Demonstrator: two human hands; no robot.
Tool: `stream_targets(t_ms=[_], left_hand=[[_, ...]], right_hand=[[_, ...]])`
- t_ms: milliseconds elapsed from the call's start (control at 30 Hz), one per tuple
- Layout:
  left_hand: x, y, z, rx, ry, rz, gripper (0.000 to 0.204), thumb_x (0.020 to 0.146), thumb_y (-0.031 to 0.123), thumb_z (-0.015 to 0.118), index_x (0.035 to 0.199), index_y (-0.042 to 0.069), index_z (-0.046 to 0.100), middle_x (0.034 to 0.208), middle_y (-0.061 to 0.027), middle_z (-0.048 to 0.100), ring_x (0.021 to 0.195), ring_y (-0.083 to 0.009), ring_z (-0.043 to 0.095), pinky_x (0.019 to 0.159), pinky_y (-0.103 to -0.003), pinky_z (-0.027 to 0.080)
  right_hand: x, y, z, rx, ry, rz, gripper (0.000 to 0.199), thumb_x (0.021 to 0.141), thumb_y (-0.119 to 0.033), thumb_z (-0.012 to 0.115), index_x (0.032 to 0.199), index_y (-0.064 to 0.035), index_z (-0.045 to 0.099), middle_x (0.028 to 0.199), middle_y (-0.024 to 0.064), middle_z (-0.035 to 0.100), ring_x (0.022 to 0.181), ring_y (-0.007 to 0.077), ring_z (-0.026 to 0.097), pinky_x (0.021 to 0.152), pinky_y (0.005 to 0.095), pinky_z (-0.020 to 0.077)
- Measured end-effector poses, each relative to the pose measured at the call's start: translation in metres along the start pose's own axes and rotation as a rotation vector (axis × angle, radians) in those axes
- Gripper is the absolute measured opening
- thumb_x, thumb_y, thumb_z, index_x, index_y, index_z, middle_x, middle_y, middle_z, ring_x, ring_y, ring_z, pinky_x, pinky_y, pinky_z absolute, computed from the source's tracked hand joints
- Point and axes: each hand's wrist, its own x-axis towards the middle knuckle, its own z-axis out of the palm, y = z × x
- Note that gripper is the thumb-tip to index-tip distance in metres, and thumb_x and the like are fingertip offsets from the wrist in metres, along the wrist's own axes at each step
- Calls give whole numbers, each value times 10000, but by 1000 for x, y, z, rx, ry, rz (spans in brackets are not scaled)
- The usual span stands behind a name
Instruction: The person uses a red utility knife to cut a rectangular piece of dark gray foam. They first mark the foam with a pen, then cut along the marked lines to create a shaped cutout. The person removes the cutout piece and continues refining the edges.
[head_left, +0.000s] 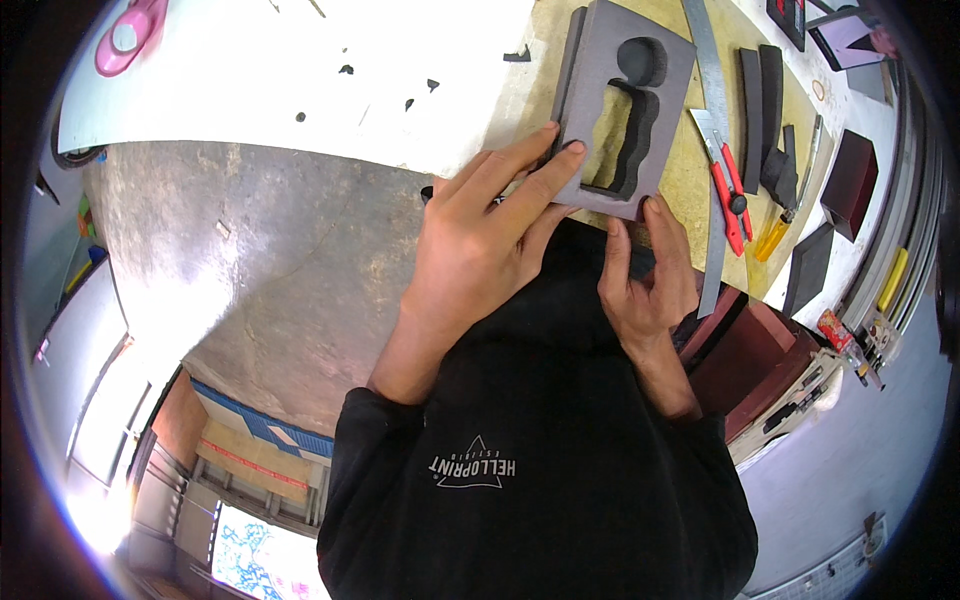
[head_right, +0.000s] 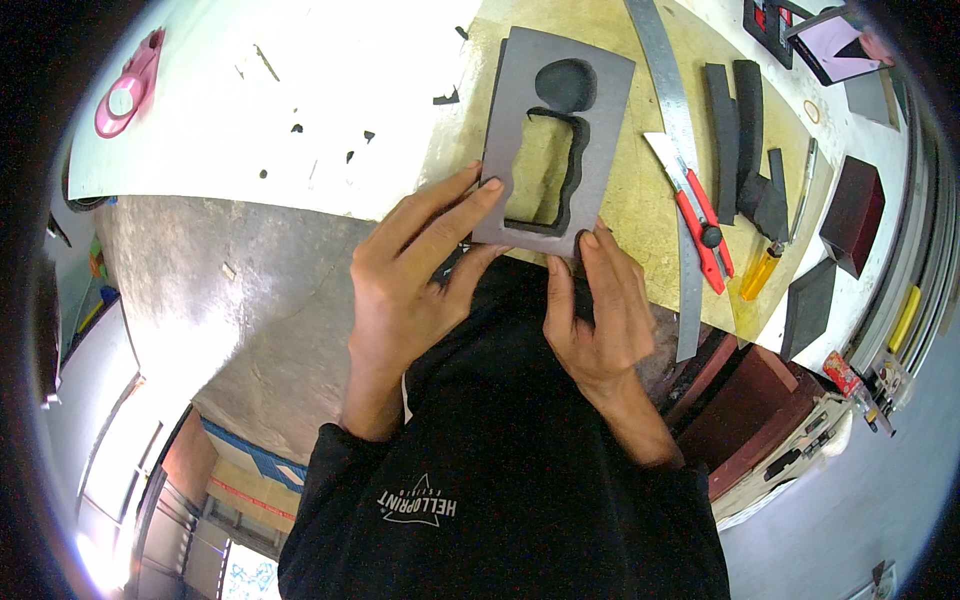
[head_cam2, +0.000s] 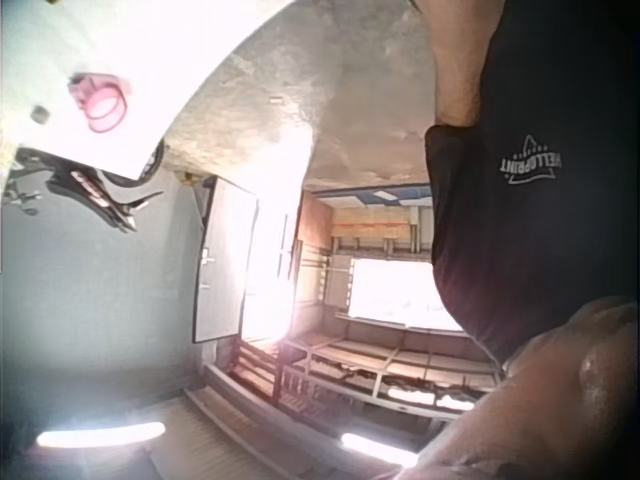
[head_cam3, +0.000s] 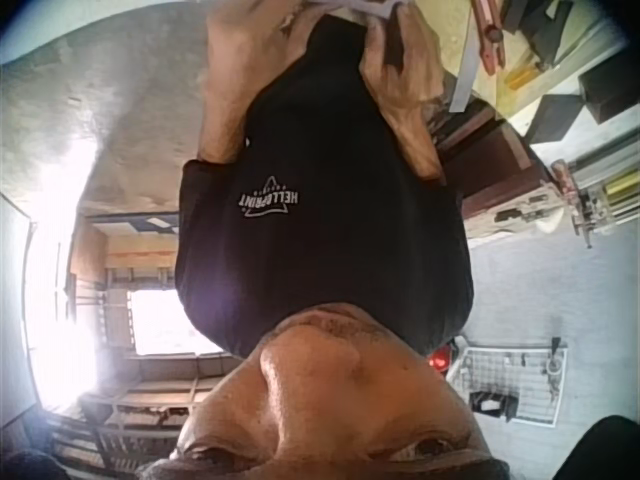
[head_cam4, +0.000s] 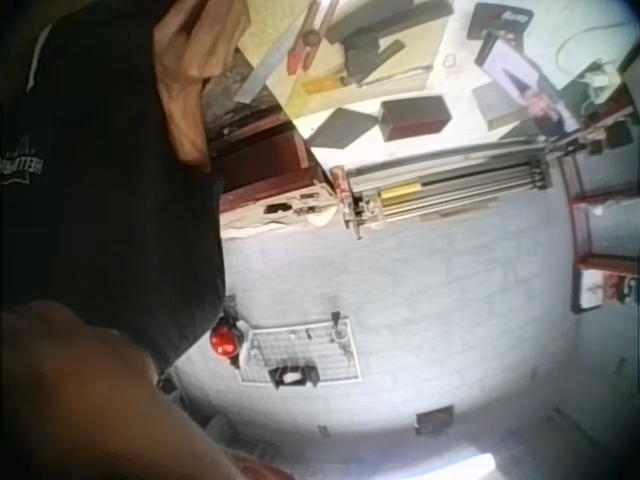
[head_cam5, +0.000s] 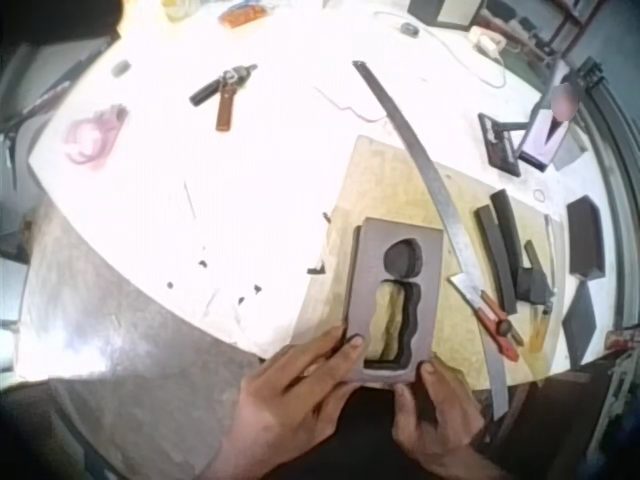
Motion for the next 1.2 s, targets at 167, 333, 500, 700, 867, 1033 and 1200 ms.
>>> stream_targets(t_ms=[167,333,500,700,867,1033,1200], left_hand=[[1,2,1,-28,2,-12,532,695,-5,875,1211,63,761,1237,-185,716,1073,-312,734,867,-370,610],[3,3,0,-22,-5,-12,532,693,-13,873,1209,56,762,1240,-189,716,1084,-315,733,879,-367,607],[3,2,0,-18,-2,4,532,686,-19,874,1203,40,760,1241,-197,718,1084,-324,733,894,-373,602],[1,-4,4,5,32,62,530,705,14,856,1221,79,753,1238,-153,708,904,-269,726,777,-354,599],[1,0,2,9,16,41,530,695,2,865,1211,61,757,1239,-171,713,952,-286,726,813,-361,598],[3,2,2,1,8,20,520,684,-10,883,1188,34,767,1228,-198,728,1064,-322,738,889,-372,598],[1,1,4,23,29,40,520,676,-12,886,1182,33,770,1219,-194,732,1042,-313,742,876,-367,599]], right_hand=[[3,-4,-2,-10,-16,32,376,818,68,795,1170,129,677,1146,334,702,995,419,731,841,422,596],[4,-2,-2,-1,-24,18,381,819,59,799,1176,128,687,1152,330,702,986,404,730,837,419,595],[3,0,-4,-9,-46,21,403,836,56,789,1216,120,673,1154,299,715,1036,396,731,875,412,592],[3,1,-4,16,-43,18,421,845,58,783,1242,119,659,1155,283,720,1043,397,731,877,415,593],[3,1,-4,24,-50,19,422,842,66,782,1242,121,657,1159,283,719,1032,396,732,869,415,595],[4,1,-5,26,-47,11,428,837,73,784,1242,122,654,1159,282,718,1019,399,732,862,412,596],[5,0,-3,50,-27,38,396,810,76,802,1184,122,683,1143,321,712,973,399,737,827,404,594]])
